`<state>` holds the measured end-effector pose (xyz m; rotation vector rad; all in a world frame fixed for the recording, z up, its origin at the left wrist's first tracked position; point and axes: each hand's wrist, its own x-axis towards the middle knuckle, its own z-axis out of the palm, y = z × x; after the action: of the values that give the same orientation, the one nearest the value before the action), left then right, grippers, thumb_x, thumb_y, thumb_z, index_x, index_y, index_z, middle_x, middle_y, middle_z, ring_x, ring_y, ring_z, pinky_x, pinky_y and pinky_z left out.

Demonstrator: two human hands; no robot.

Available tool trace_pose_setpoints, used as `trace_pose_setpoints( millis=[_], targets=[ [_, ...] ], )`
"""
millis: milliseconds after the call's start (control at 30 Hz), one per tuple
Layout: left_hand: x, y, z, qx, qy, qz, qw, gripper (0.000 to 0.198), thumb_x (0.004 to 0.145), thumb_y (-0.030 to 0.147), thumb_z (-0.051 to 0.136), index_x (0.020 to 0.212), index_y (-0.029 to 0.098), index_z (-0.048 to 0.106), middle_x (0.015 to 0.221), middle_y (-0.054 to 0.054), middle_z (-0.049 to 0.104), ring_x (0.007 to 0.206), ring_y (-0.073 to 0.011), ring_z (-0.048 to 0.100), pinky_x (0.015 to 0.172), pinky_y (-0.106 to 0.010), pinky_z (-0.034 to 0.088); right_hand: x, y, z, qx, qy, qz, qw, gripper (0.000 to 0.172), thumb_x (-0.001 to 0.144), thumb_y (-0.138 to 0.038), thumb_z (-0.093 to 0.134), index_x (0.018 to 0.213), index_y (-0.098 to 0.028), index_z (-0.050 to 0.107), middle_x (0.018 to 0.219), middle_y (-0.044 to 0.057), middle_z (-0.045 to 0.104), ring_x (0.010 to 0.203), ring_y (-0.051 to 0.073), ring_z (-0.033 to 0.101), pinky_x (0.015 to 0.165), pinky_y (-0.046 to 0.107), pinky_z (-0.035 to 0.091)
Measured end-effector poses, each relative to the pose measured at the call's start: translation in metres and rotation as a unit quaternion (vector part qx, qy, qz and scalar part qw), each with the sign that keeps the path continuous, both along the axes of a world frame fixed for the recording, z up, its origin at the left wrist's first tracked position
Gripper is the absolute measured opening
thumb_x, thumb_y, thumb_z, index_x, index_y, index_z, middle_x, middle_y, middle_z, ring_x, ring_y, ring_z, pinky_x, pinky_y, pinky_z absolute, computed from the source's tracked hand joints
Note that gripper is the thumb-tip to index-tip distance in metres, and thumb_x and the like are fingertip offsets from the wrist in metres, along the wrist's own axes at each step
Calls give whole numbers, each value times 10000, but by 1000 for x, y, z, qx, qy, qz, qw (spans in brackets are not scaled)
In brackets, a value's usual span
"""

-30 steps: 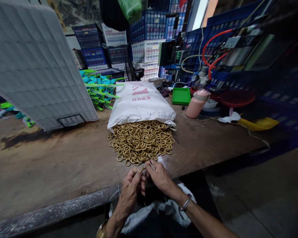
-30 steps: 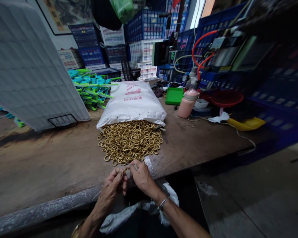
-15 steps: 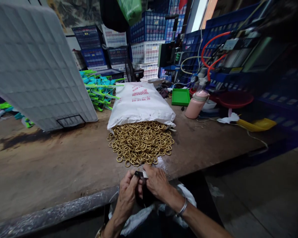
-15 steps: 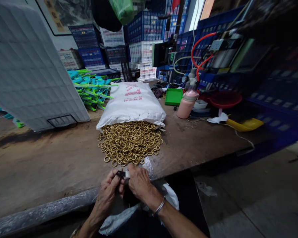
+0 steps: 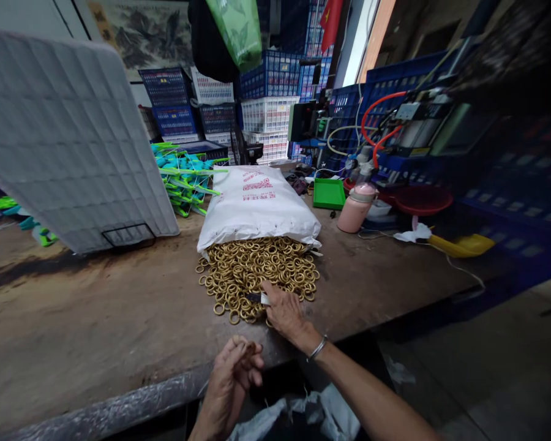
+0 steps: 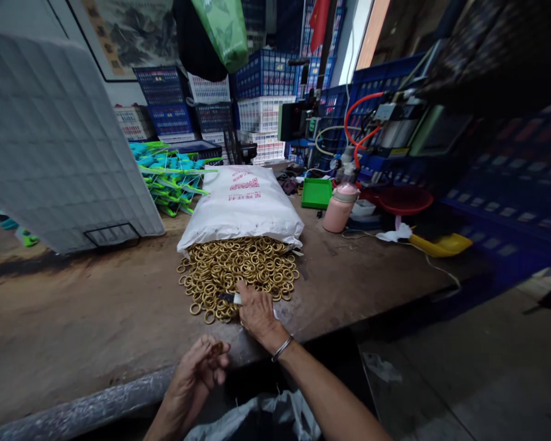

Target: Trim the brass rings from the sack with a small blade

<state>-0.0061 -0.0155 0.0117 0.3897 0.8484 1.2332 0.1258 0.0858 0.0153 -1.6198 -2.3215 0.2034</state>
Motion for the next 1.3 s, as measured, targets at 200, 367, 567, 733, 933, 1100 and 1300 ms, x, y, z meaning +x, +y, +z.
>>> trace_pose_setpoints(
  millis=[200,367,567,733,933,1100,1300],
  targets=[
    [-6,1,0,-45,-93,-6,995,166,702,282,635,734,125,594,668,-25,583,546,-96,518,433,-189,402,3,7,-2,-8,19,-10,1000,273,719,-81,405,920,-201,543,790,37,621,671,144,538,590,238,275],
    [-5,6,-1,-64,-73,7,995,216,686,289,658,617,121,540,684,-24,579,567,-93,522,443,-181,392,10,5,-6,-27,165,-8,986,142,774,-178,415,807,-197,551,674,-4,567,592,113,473,570,210,291],
    [1,19,3,6,90,25,996,268,674,356,652,825,169,533,588,43,508,432,-60,426,346,-142,269,13,-3,-4,-128,348,-9,929,224,786,-336,421,647,-177,497,593,-39,452,563,95,383,546,199,306],
    [-1,25,-10,124,330,66,933,239,710,301,600,916,180,586,617,39,527,471,-71,446,453,-179,363,9,-18,1,-246,433,2,867,187,738,-319,445,617,-177,460,551,-58,374,528,83,327,514,200,288],
    [-4,19,-13,291,484,56,823,240,741,195,546,966,207,631,781,-31,633,680,-150,570,667,-266,438,2,-30,7,-349,475,-21,807,185,730,-307,431,596,-204,357,490,-86,242,437,68,206,425,210,195],
    [-4,14,-19,307,517,67,797,274,770,175,518,1035,196,584,755,-26,618,595,-123,544,577,-234,437,2,-30,9,-382,451,-19,806,220,742,-325,411,580,-208,318,477,-91,199,421,63,161,407,222,133],
    [-5,16,-19,310,505,60,803,266,768,181,521,1015,200,617,896,-57,676,794,-172,615,732,-275,473,2,-34,4,-396,436,-8,808,158,733,-267,405,598,-198,358,487,-87,243,439,60,205,423,205,165]
  ],
)
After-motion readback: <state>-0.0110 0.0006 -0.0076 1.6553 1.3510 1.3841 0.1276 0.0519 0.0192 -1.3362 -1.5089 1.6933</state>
